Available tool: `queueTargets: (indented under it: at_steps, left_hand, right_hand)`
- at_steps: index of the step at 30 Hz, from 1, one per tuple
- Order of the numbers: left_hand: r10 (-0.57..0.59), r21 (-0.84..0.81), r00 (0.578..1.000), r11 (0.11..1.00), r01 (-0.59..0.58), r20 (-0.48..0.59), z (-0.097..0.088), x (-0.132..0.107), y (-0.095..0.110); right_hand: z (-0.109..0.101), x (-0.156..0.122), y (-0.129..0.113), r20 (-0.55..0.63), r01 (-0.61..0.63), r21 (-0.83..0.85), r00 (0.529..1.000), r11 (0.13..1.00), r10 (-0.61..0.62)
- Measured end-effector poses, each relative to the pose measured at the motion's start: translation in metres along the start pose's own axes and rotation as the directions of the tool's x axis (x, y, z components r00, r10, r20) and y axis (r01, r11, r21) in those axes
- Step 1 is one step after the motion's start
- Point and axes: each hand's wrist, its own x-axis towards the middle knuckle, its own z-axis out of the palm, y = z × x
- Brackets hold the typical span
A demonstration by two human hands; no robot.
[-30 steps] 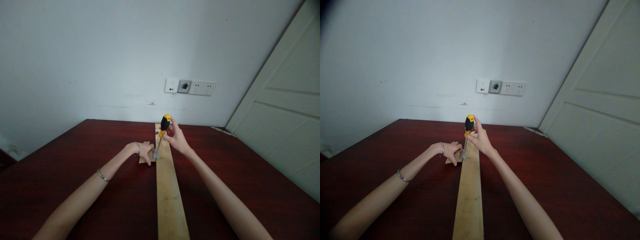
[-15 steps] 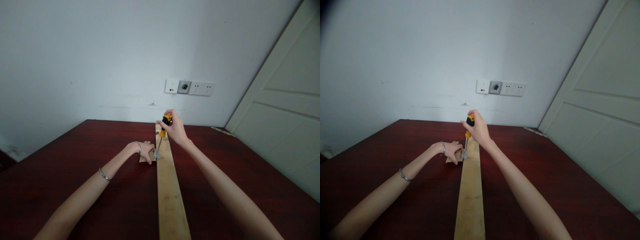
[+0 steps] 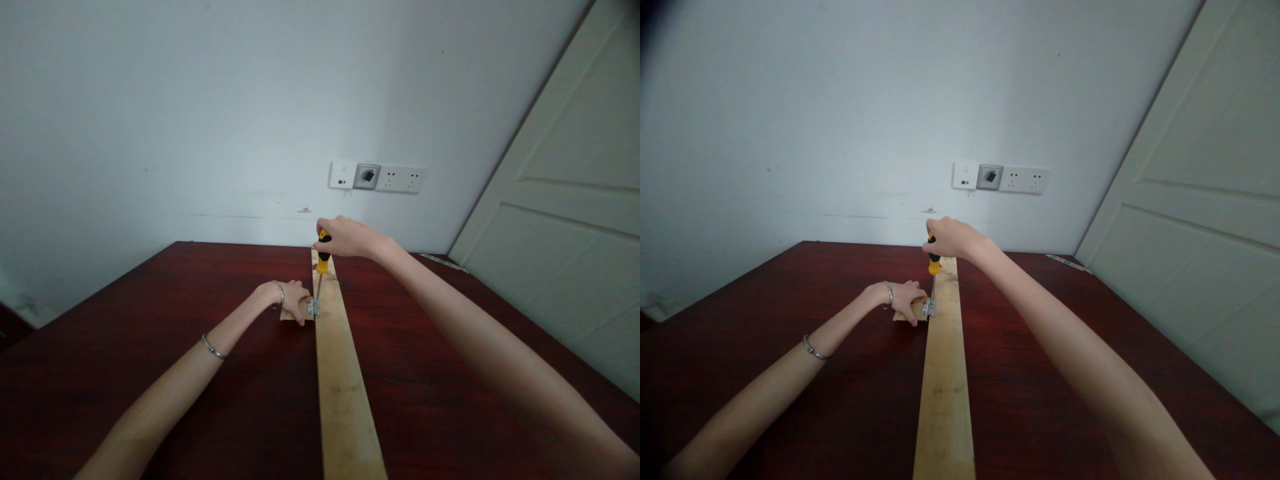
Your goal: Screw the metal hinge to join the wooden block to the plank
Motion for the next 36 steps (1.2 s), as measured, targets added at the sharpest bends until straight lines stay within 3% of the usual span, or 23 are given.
queueTargets:
  at_steps: [4,9,15,20,25,30,36]
  left_hand:
    - [-0.031,-0.011,1.000,0.999,0.031,0.003,-0.003,-0.004,0.003]
    - [-0.026,-0.016,1.000,1.000,0.026,0.004,-0.004,-0.005,0.004]
    - [-0.045,-0.054,0.999,0.998,0.045,0.002,-0.006,-0.009,0.006]
    - [-0.058,-0.057,0.998,0.997,0.059,0.004,-0.004,-0.005,0.004]
    - [-0.044,-0.039,0.999,0.998,0.044,0.003,-0.006,-0.007,0.005]
    - [-0.027,-0.037,1.000,0.999,0.026,-0.002,-0.005,-0.008,0.005]
    - [-0.022,-0.044,1.000,0.999,0.021,-0.009,-0.001,-0.002,0.002]
  right_hand:
    - [0.000,0.001,-0.001,0.029,0.064,-0.004,0.998,0.998,-0.064]
    - [0.007,-0.001,-0.003,-0.070,-0.062,-0.034,0.996,0.997,0.060]
    - [0.005,-0.004,-0.003,-0.013,0.074,0.063,0.997,0.995,-0.073]
    - [0.005,-0.007,-0.007,-0.061,-0.048,-0.016,0.997,0.999,0.047]
    - [0.007,-0.006,-0.001,-0.049,0.026,0.047,0.999,0.999,-0.024]
    - [0.009,-0.004,0.000,-0.052,-0.011,0.065,0.999,0.998,0.015]
    - [0.010,-0.003,0.003,-0.081,0.040,0.141,0.996,0.989,-0.028]
